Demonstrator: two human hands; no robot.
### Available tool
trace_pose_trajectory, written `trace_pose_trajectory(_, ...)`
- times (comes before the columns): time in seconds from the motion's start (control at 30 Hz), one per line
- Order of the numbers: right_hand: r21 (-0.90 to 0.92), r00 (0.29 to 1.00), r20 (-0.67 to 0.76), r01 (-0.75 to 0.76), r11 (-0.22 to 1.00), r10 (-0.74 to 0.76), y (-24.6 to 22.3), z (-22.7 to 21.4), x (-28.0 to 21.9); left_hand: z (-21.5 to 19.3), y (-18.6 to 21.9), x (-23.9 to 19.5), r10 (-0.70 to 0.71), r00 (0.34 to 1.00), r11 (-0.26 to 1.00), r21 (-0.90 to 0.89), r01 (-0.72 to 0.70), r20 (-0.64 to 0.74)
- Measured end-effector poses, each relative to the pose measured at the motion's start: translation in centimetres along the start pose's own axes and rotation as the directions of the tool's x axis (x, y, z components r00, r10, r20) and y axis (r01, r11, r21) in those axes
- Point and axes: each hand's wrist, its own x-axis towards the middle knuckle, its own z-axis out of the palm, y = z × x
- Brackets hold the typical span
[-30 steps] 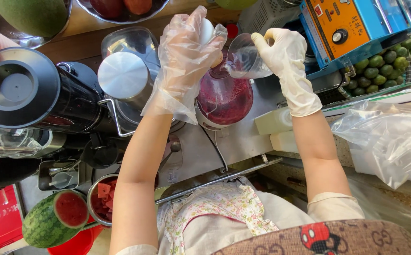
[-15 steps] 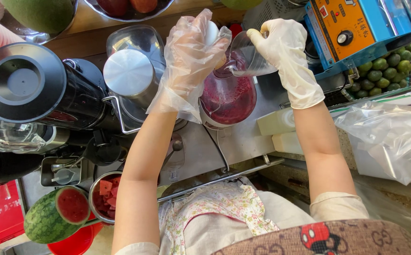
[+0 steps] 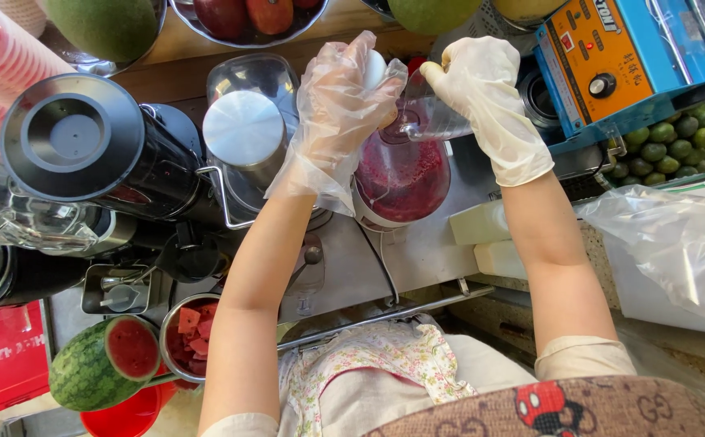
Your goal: The person cuts rind off watermelon pieces with a small knife and drops the flesh into a bowl, then feeds the pieces into an electric juicer, using a plunger to press them down. They pour the collected juice from the juicer jug into a plastic cup and wipe the counter.
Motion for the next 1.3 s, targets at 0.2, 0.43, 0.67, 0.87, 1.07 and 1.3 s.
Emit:
trace_pose_trajectory(0.2,-0.09,1.0,-0.001,0.024,0.996,-0.025,-1.7,-0.7,0.5,-0.4,0.1,0.2,-0.005,1.0,1.0,0.014,0.005,0.03)
trace_pose_trajectory(0.43,-0.149,0.991,-0.07,0.102,0.984,-0.113,-2.1,0.1,0.7,0.0,0.1,0.0,0.003,0.999,1.0,-0.03,-0.002,0.039)
trace_pose_trajectory(0.67,0.156,0.994,-0.079,-0.063,0.986,0.076,2.1,0.4,-3.0,1.5,1.2,0.7,0.0,1.0,1.0,0.003,0.0,-0.024)
trace_pose_trajectory(0.87,0.719,0.885,-0.077,-0.27,0.641,0.46,6.8,4.3,-10.8,3.7,2.5,2.1,0.041,0.998,0.999,0.007,-0.042,0.05)
trace_pose_trajectory(1.07,0.963,0.749,0.125,-0.248,0.101,0.65,8.3,7.0,-17.0,5.4,4.5,2.2,0.19,0.969,0.974,0.09,-0.206,0.158)
trace_pose_trajectory(1.3,0.979,0.737,0.206,-0.155,-0.136,0.644,8.7,9.5,-19.6,6.2,3.3,0.5,0.138,0.946,0.98,0.096,-0.172,0.292)
